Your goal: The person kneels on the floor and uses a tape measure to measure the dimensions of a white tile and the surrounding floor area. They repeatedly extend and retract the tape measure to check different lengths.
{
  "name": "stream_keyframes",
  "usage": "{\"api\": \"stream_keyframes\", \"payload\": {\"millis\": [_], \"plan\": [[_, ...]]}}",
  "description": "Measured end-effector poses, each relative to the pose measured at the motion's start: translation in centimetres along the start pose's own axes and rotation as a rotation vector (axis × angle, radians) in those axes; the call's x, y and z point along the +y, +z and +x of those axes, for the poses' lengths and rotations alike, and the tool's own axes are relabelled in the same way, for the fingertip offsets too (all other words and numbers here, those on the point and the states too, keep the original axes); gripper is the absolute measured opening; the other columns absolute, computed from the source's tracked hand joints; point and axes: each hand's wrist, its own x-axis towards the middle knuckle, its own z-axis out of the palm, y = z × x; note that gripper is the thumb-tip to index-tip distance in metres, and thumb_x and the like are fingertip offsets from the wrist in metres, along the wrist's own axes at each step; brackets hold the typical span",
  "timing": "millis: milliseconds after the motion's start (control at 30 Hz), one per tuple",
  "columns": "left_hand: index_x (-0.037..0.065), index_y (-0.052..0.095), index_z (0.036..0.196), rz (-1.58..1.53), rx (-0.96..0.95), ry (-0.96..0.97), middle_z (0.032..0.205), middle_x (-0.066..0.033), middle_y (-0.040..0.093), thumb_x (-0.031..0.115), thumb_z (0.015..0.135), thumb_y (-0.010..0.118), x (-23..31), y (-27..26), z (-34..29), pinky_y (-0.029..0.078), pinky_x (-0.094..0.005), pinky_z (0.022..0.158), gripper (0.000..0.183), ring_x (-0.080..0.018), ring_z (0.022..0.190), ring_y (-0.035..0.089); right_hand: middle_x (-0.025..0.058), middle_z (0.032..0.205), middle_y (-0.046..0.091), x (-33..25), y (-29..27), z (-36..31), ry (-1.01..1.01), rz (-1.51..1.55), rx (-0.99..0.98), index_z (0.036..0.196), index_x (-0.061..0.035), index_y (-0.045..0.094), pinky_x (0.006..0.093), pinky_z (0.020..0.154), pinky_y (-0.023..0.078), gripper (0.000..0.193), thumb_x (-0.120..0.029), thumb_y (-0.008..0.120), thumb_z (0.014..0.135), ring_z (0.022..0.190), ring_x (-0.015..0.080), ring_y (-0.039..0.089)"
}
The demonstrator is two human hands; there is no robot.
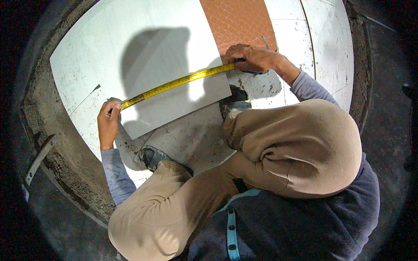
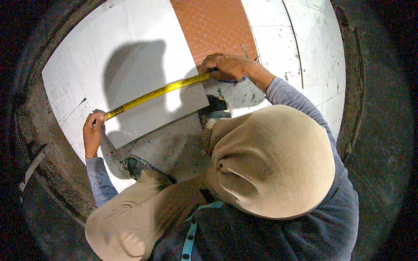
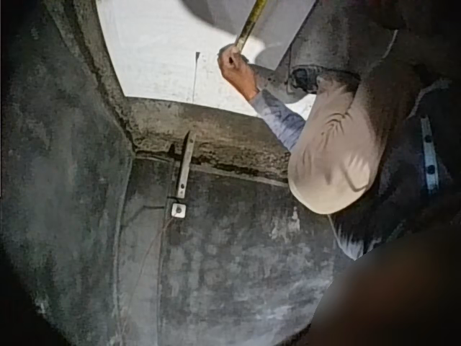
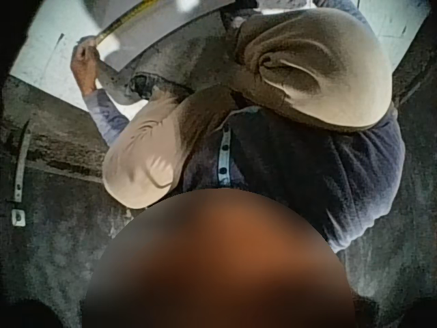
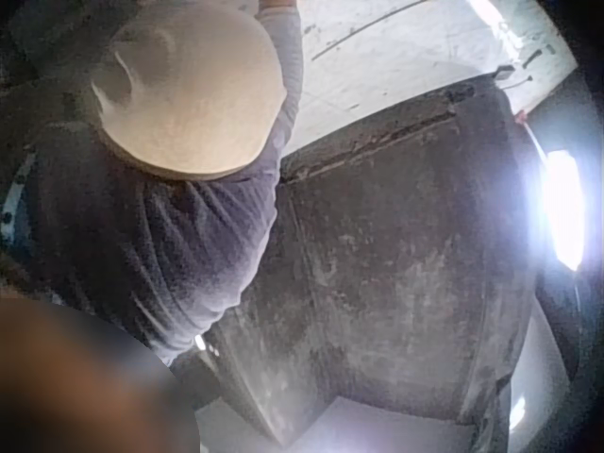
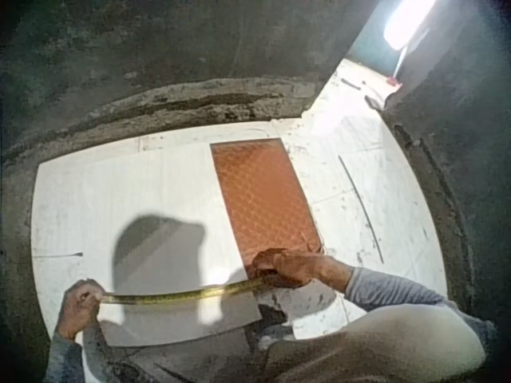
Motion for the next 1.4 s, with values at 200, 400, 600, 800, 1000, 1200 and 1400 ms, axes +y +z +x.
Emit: {"api": "stream_keyframes", "payload": {"millis": [200,400,600,800,1000,1200,1400], "plan": [[-0.001,0.072,0.102,0.024,0.033,-0.005,0.088,-0.0029,0.060,0.014,0.102,0.066,0.0,0.4,0.1,0.045,-0.0283,0.066,0.017,-0.0108,0.072,0.054,0.0101,0.124,0.068,-1.2,1.5,0.5,0.217,-0.112,0.016,0.123,-0.0087,0.070,0.0456,0.106,0.051,0.026,-0.007,0.068,0.097,0.123,0.0331,0.063],[-0.001,0.073,0.101,0.044,0.039,0.009,0.088,-0.0035,0.060,0.013,0.101,0.066,0.1,0.3,0.2,0.045,-0.0287,0.066,0.016,-0.0109,0.071,0.054,0.0096,0.112,0.068,-3.6,3.2,-0.2,0.321,-0.147,0.229,0.117,-0.0156,0.073,0.0479,0.091,0.057,0.020,-0.017,0.066,0.099,0.109,0.0337,0.070],[-0.001,0.072,0.101,0.059,0.031,0.041,0.088,-0.0038,0.059,0.013,0.101,0.065,-0.2,0.2,0.2,0.046,-0.0290,0.067,0.016,-0.0116,0.073,0.054,0.0079,0.106,0.067,-4.2,3.5,0.0,0.355,-0.241,0.359,0.111,-0.0212,0.077,0.0498,0.083,0.057,0.016,-0.025,0.067,0.098,0.105,0.0333,0.071],[-0.002,0.072,0.101,0.072,0.023,0.061,0.087,-0.0044,0.058,0.014,0.100,0.065,-0.1,0.0,0.2,0.045,-0.0302,0.070,0.017,-0.0126,0.075,0.053,0.0053,0.113,0.070,-3.0,4.1,0.1,0.290,-0.306,0.366,0.114,-0.0202,0.076,0.0478,0.088,0.057,0.019,-0.025,0.069,0.097,0.108,0.0313,0.070],[-0.002,0.071,0.100,0.078,0.025,0.014,0.088,-0.0043,0.058,0.015,0.101,0.065,0.1,0.1,0.1,0.045,-0.0300,0.070,0.018,-0.0124,0.076,0.052,0.0030,0.118,0.073,-2.7,4.3,0.2,0.319,-0.272,0.330,0.114,-0.0225,0.077,0.0484,0.095,0.054,0.020,-0.031,0.068,0.099,0.114,0.0300,0.069],[-0.001,0.071,0.099,0.117,0.018,0.051,0.086,-0.0038,0.058,0.015,0.102,0.064,0.4,0.0,0.1,0.045,-0.0303,0.070,0.018,-0.0127,0.075,0.052,0.0040,0.115,0.072,-3.1,4.0,0.4,0.307,-0.269,0.335,0.114,-0.0157,0.075,0.0448,0.096,0.056,0.019,-0.019,0.072,0.095,0.113,0.0288,0.069],[-0.001,0.072,0.099,0.124,0.011,0.075,0.086,-0.0043,0.059,0.016,0.102,0.064,0.4,0.0,0.2,0.045,-0.0305,0.070,0.018,-0.0133,0.075,0.053,0.0047,0.112,0.072,-3.6,3.9,0.5,0.291,-0.279,0.342,0.107,-0.0105,0.075,0.0434,0.097,0.056,0.014,-0.013,0.074,0.094,0.113,0.0294,0.067]]}}
